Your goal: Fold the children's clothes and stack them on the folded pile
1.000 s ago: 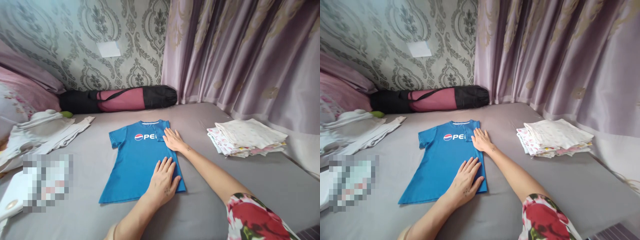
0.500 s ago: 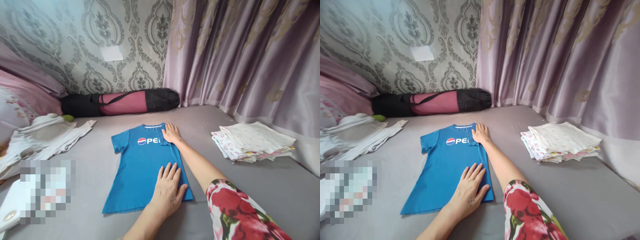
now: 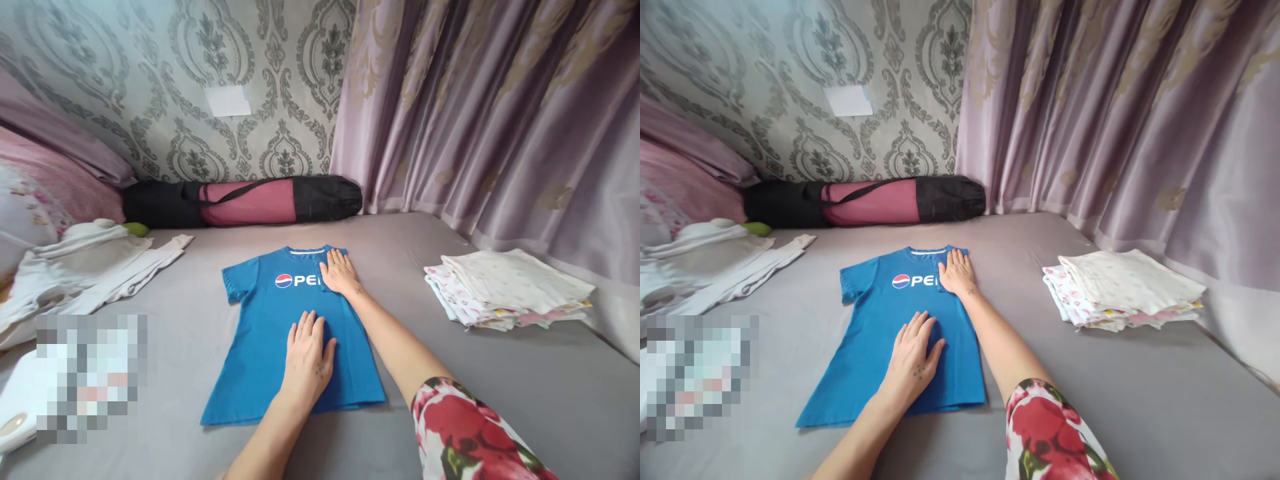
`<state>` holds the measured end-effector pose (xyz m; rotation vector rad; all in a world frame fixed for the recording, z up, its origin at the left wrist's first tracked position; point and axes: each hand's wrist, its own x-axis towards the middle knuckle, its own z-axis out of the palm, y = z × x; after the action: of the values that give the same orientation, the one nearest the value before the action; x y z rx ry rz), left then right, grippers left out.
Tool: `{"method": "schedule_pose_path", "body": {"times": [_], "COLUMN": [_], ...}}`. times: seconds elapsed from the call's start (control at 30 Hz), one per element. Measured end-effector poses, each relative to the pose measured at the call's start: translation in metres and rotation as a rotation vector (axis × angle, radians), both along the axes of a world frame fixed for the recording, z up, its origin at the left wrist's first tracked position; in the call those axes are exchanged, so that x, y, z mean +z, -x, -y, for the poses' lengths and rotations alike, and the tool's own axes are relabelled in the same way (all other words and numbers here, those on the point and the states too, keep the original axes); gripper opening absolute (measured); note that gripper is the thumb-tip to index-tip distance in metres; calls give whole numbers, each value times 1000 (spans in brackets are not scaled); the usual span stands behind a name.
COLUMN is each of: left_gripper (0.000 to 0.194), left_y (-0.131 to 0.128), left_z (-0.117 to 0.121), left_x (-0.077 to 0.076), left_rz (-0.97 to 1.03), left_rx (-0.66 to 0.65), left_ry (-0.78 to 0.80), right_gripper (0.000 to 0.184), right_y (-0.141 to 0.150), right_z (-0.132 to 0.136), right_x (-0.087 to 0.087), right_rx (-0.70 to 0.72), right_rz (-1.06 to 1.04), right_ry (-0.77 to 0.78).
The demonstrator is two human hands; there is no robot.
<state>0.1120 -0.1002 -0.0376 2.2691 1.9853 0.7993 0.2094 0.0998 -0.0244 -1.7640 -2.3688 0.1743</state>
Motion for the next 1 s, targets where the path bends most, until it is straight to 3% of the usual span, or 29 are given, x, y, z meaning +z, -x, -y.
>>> {"method": "schedule_pose_path", "body": {"times": [0.3,0.5,0.63,0.77,1.0], "left_gripper": [31,28,28,28,25], "left_y": [4,3,3,5,5], "left_z": [-4,-4,-5,-6,-6], "left_x": [-2,-5,-7,-8,-8], "left_rz": [62,73,72,66,45], "left_rx": [8,24,27,15,14], "left_ry": [-65,-119,-134,-134,-143], "right_gripper": [61,40,37,40,37], "right_y": [-4,10,33,49,59], "right_z": [-4,6,13,11,12], "right_x": [1,23,35,32,23], "right_rx": [9,-7,-75,-185,-224], "right_rz": [-24,-32,-49,-46,-29], "right_ry": [11,-105,-16,30,-56]}}
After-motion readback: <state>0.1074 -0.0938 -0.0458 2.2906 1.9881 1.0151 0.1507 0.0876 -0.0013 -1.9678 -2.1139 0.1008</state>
